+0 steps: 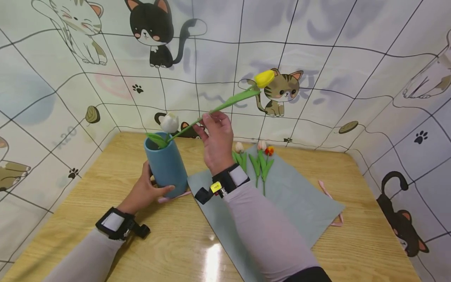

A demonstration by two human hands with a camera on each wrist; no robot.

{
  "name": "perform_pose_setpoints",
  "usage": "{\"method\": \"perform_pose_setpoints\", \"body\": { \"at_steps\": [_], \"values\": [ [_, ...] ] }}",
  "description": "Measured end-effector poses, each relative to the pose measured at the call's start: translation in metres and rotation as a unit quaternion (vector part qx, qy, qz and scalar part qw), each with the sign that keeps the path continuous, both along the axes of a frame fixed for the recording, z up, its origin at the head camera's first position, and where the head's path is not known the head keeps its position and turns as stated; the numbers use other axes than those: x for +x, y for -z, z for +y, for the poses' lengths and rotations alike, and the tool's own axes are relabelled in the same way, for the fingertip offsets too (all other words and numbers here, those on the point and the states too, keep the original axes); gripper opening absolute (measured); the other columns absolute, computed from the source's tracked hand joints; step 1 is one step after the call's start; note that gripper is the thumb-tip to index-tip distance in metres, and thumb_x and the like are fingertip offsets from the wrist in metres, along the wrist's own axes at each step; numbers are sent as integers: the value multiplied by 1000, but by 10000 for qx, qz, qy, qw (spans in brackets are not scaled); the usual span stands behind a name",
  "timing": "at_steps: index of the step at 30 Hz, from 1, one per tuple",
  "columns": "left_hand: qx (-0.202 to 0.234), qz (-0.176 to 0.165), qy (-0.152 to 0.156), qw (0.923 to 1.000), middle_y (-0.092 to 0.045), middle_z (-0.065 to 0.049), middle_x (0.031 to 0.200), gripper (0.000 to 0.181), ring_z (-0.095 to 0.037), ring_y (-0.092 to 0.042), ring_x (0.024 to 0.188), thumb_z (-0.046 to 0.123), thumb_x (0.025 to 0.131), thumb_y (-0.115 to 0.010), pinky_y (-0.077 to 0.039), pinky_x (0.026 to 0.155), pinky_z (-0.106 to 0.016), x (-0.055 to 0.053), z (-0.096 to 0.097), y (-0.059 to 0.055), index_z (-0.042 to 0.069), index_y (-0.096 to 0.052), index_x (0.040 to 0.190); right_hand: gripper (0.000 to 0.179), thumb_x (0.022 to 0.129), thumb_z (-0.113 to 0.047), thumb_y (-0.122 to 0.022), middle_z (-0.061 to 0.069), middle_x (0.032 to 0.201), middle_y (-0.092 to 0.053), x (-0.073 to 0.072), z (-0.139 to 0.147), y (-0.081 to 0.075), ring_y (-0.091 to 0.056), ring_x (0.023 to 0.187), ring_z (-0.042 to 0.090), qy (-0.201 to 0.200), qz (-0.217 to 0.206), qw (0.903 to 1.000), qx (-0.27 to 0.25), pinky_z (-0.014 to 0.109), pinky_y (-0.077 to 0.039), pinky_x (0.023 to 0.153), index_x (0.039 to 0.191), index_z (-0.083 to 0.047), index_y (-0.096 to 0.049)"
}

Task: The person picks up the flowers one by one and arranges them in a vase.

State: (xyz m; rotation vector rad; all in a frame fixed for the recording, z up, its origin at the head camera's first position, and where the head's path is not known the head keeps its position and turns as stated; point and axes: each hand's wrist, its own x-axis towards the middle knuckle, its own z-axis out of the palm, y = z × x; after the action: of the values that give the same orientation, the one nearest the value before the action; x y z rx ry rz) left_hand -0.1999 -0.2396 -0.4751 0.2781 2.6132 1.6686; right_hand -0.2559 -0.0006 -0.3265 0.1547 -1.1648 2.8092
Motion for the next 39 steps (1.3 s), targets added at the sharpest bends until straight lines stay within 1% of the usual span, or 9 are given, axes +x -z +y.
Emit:
{"method": "perform_pose_setpoints", "body": {
  "at_steps": [5, 9, 13, 22, 31, 35, 39],
  "values": [
    [-5, 32, -21, 10000, -31, -18, 162, 119, -43, -39, 148, 33, 83, -90, -41, 113, -68, 0, 0, 1, 31, -3, 164, 15, 104, -2, -59, -1, 99, -62, 4, -10, 4, -65, 96, 16, -104, 105, 9997, 186, 26, -62, 86, 104, -17, -58],
    [5, 49, -21, 10000, -31, -18, 161, 119, -43, -39, 148, 33, 82, -90, -41, 114, -68, -1, -1, 2, 31, -3, 164, 16, 104, 0, -59, 0, 96, -63, 7, -17, 6, -66, 92, 14, -230, 225, 9990, 318, 25, -62, 83, 103, -16, -57],
    [25, 21, -30, 10000, -31, -17, 161, 119, -42, -38, 148, 34, 82, -90, -40, 114, -68, -2, -1, 3, 32, -3, 164, 15, 103, 0, -60, 0, 97, -63, 10, -24, 6, -67, 90, 13, -319, 304, 9979, 484, 24, -62, 82, 104, -15, -57],
    [-25, -3, -38, 10000, -30, -17, 163, 118, -43, -37, 150, 35, 83, -89, -39, 115, -68, -3, -2, 5, 33, -3, 164, 15, 103, -2, -61, 0, 100, -62, 11, -30, 7, -68, 92, 12, -337, 470, 9952, 786, 22, -61, 81, 111, -14, -58],
    [-47, -64, -40, 10000, -31, -16, 162, 119, -42, -38, 149, 36, 82, -90, -39, 115, -68, -1, 0, 1, 35, -2, 164, 15, 102, -2, -62, -1, 98, -60, 9, -30, 9, -66, 88, 11, -211, 675, 9922, 1031, 23, -61, 80, 112, -13, -58],
    [-68, -62, -37, 10000, -31, -16, 162, 119, -42, -38, 149, 36, 83, -90, -40, 114, -68, -1, 0, 1, 35, -2, 164, 15, 102, -2, -62, 0, 99, -60, 9, -30, 10, -67, 89, 12, -183, 737, 9890, 1270, 24, -62, 83, 116, -7, -58],
    [-75, -54, -47, 9999, -31, -16, 162, 119, -42, -38, 149, 36, 83, -89, -39, 115, -68, -1, -1, 2, 35, -2, 164, 21, 103, -2, -61, 2, 104, -62, 11, -31, 13, -69, 92, 13, -256, 843, 9835, 1580, 26, -62, 86, 123, 1, -55]
  ]
}}
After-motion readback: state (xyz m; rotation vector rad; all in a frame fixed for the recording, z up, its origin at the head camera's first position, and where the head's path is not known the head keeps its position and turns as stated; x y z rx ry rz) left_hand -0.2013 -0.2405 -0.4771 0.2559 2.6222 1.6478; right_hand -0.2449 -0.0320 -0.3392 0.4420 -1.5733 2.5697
